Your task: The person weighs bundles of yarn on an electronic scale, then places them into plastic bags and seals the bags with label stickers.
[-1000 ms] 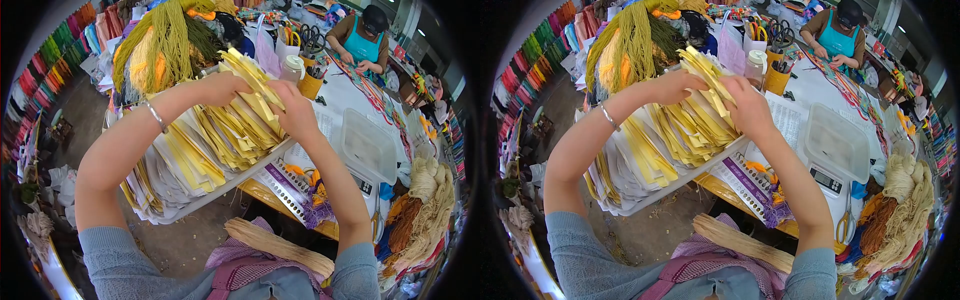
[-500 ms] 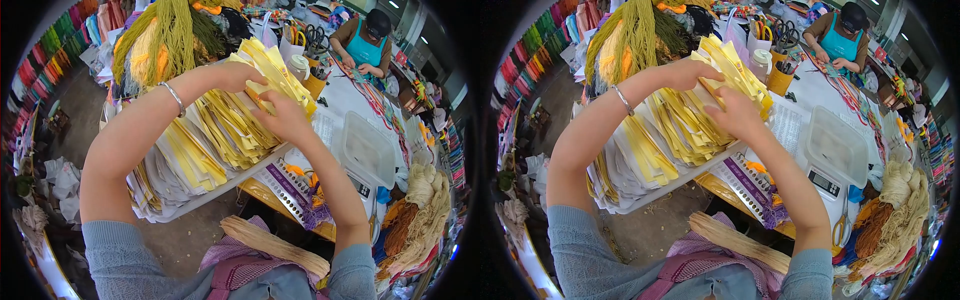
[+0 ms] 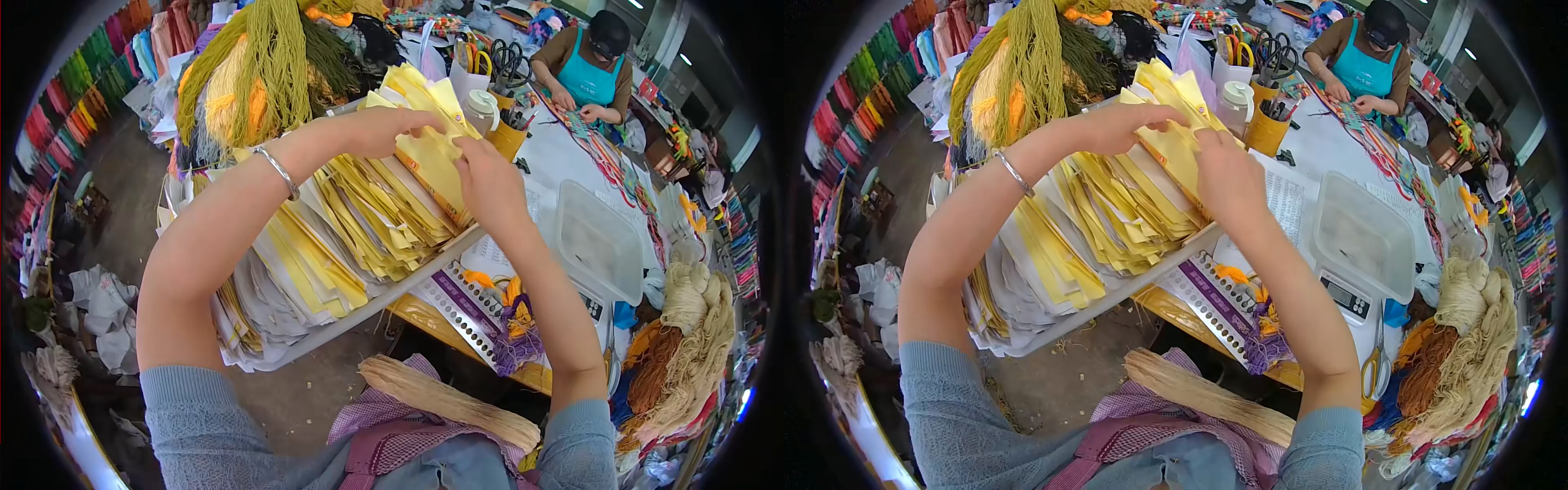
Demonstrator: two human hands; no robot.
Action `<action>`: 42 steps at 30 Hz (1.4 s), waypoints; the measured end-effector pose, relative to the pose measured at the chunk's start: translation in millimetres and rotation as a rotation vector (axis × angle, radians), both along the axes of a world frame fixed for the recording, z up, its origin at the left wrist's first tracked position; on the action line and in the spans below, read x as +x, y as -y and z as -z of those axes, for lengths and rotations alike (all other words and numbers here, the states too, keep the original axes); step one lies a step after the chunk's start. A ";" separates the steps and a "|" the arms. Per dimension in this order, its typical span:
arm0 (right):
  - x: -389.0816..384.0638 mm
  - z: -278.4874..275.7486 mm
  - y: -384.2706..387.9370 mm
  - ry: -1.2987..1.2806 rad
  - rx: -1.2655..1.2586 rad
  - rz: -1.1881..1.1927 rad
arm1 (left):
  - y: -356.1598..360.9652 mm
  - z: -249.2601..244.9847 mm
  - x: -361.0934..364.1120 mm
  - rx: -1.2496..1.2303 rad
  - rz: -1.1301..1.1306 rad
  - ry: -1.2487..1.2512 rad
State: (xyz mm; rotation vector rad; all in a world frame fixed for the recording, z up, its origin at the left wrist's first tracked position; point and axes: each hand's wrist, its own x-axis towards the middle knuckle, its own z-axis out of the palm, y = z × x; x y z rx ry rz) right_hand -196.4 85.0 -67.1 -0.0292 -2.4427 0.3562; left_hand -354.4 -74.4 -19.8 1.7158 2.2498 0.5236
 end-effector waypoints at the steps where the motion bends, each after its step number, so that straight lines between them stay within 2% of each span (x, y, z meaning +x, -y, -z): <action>1: -2.2 -1.7 -6.1 0.050 0.025 0.024 | 0.2 1.3 -0.2 -0.002 0.002 0.002; 3: -10.8 -5.3 -18.9 0.098 -0.028 0.000 | 1.2 1.9 -1.8 -0.046 0.007 -0.114; 8: -12.2 -9.7 -15.6 0.247 -0.100 0.010 | 11.6 1.9 -5.6 0.004 0.004 -0.139; 13: -7.4 -11.5 -3.2 0.205 -0.016 0.063 | 28.6 7.9 -9.3 0.029 0.045 -0.236; 16: -2.5 -14.6 7.3 0.276 0.061 0.086 | 26.3 14.0 -3.5 0.184 0.042 -0.183; 19: -6.5 -3.5 -1.2 0.247 0.026 0.082 | 23.8 6.4 -4.2 0.066 -0.021 -0.130; 21: -9.8 0.7 -6.8 0.235 0.034 0.084 | 27.3 2.5 -4.7 -0.003 -0.012 -0.306; 25: -12.5 4.6 -9.5 0.209 0.034 0.118 | 35.0 -1.0 -3.7 -0.148 -0.005 -0.243; 27: -13.0 6.2 -9.8 0.198 0.032 0.115 | 40.6 2.8 -0.1 -0.027 -0.070 -0.084; 28: -13.0 6.9 -9.7 0.187 0.033 0.116 | 41.6 4.2 0.2 -0.027 -0.074 -0.082; 34: -11.5 7.9 -12.1 0.166 0.003 0.090 | 37.0 7.2 -0.3 -0.032 -0.069 -0.157; 36: -11.1 8.6 -11.8 0.155 -0.001 0.086 | 37.1 11.4 -2.3 0.118 0.013 -0.232; 37: -11.1 8.8 -11.6 0.144 -0.003 0.080 | 36.8 11.0 -2.2 0.117 0.013 -0.233; 40: -11.3 9.5 -11.3 0.144 -0.007 0.083 | 33.5 4.4 5.5 0.023 -0.049 -0.252; 42: -11.4 9.8 -11.8 0.142 -0.001 0.088 | 28.3 0.5 12.6 -0.071 -0.238 -0.372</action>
